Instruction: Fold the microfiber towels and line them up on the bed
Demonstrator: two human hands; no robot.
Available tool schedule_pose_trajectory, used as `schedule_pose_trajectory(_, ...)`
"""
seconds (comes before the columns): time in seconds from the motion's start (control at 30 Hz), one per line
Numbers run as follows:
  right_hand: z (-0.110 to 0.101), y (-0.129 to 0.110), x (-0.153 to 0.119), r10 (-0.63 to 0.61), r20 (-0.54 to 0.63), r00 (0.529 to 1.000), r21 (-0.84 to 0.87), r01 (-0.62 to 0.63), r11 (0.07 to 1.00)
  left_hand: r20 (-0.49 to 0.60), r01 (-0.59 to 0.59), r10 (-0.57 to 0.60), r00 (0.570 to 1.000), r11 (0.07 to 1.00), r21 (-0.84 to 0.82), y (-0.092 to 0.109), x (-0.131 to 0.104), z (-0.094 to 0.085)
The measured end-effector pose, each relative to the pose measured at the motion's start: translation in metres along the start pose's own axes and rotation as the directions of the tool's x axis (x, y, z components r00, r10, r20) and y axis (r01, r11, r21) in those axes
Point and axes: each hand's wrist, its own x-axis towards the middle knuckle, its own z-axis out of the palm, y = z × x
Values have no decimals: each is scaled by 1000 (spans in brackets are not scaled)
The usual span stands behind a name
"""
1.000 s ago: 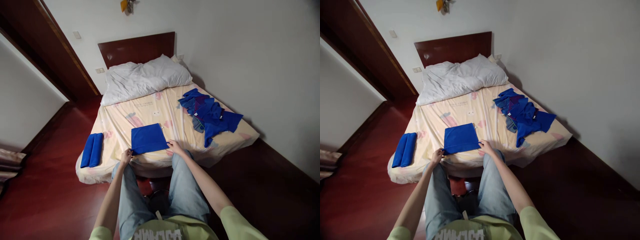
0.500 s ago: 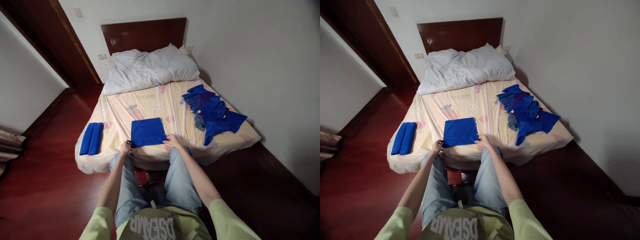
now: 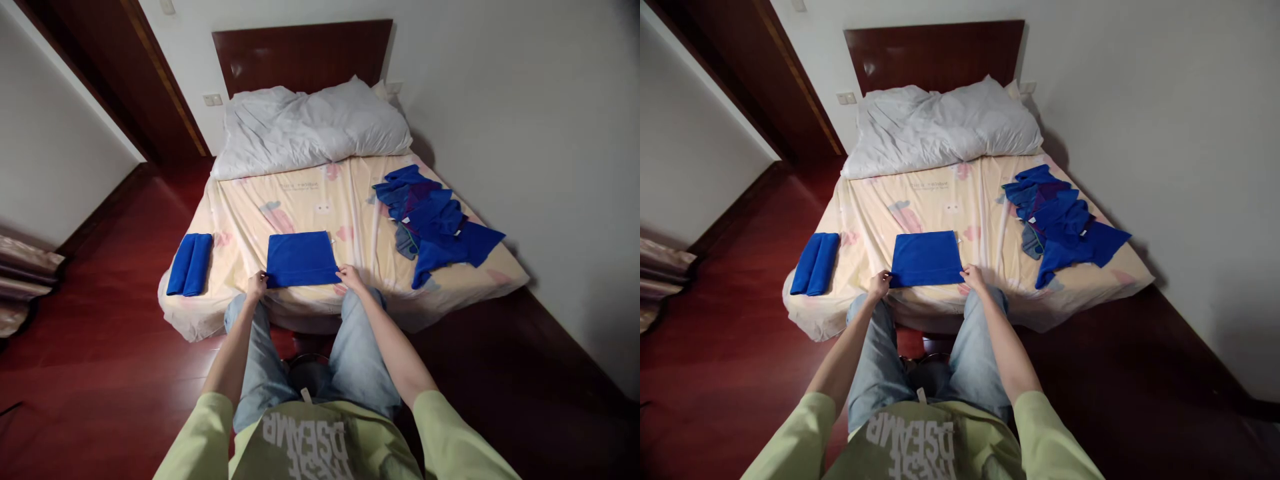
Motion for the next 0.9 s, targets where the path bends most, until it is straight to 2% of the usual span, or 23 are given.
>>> schedule_pose_trajectory(0.23, 2, -6, -1, 19, -20, 1000, -125, -21, 992, -6, 23, -22, 1000, 999, 42, 0, -2, 4)
schedule_pose_trajectory(0.77, 3, -5, -3, -3, -47, 999, -217, -7, 976, -46, -86, 87, 995, 996, 16, -9, -2, 12)
schedule_pose_trajectory(0.9, 3, -5, -6, -69, -68, 995, -215, 53, 975, -70, -112, 113, 991, 994, 15, -9, -4, 14)
